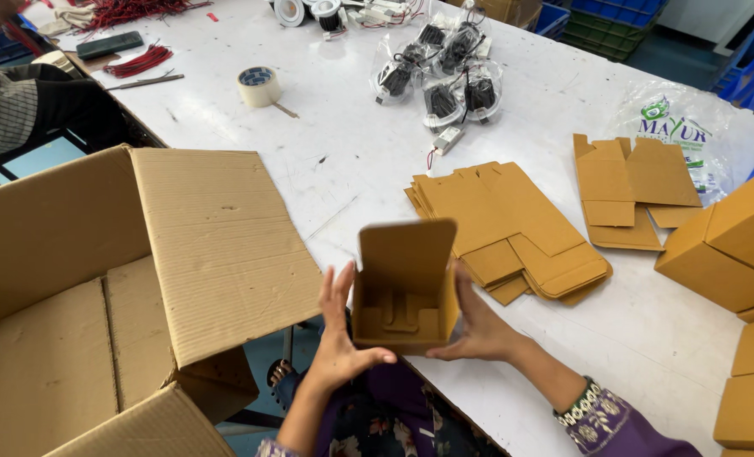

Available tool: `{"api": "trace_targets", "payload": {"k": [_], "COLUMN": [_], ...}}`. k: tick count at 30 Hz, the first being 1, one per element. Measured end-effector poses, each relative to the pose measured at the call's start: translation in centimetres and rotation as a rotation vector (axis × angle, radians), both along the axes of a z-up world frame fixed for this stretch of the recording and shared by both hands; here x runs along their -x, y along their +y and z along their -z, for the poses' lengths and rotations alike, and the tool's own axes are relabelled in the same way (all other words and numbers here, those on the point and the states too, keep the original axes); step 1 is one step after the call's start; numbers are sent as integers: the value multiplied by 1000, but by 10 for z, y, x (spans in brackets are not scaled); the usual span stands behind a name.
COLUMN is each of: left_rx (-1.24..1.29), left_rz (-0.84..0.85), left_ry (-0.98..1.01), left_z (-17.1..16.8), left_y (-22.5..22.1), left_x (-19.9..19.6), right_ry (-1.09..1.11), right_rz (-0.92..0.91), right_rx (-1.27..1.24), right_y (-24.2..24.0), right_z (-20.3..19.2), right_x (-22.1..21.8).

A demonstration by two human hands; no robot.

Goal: The person folds small cardboard boxes and places light fixtures and drivers inside before closing them.

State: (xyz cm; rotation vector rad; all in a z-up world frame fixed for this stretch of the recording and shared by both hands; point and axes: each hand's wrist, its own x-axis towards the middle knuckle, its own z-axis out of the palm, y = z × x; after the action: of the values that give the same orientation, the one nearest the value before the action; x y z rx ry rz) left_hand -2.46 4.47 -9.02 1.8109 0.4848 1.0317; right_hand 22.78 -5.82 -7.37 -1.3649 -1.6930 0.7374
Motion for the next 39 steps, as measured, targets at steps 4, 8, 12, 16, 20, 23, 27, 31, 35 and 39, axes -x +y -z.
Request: {"api": "trace_targets", "payload": {"k": [4,8,12,16,20,23,27,31,35,39], "left_rx": [168,19,-146,-199,-200,-188,-83,-47,-73,-32], "left_rz": [152,-65,-281,-324,-374,-366,-313,-285,-324,-343], "left_ry": [-51,-81,178,181,171,157,171,203,171,182], "left_z": [1,7,15,15,10,9,18,21,17,4], "left_y": [34,51,48,48,50,52,56,61,56,51], "left_x": [-19,-54,-79,-80,-78,-78,-79,-79,-79,-78], "right_ry": [29,271,46,-359,-611,-818,-929,-807,-930,-1090], "right_rz": [-83,96,431,646,782,790,769,764,690,598], "right_rx": [183,-48,-247,-187,-143,-347,-228,96,434,386], "right_y": [23,66,147,234,293,337,378,379,358,328], "right_z": [-24,-38,-37,-25,-19,-24,-34,-46,-58,-56], "right_x": [-22,-66,-110,-154,-186,-187,-188,-183,-168,-153]}}
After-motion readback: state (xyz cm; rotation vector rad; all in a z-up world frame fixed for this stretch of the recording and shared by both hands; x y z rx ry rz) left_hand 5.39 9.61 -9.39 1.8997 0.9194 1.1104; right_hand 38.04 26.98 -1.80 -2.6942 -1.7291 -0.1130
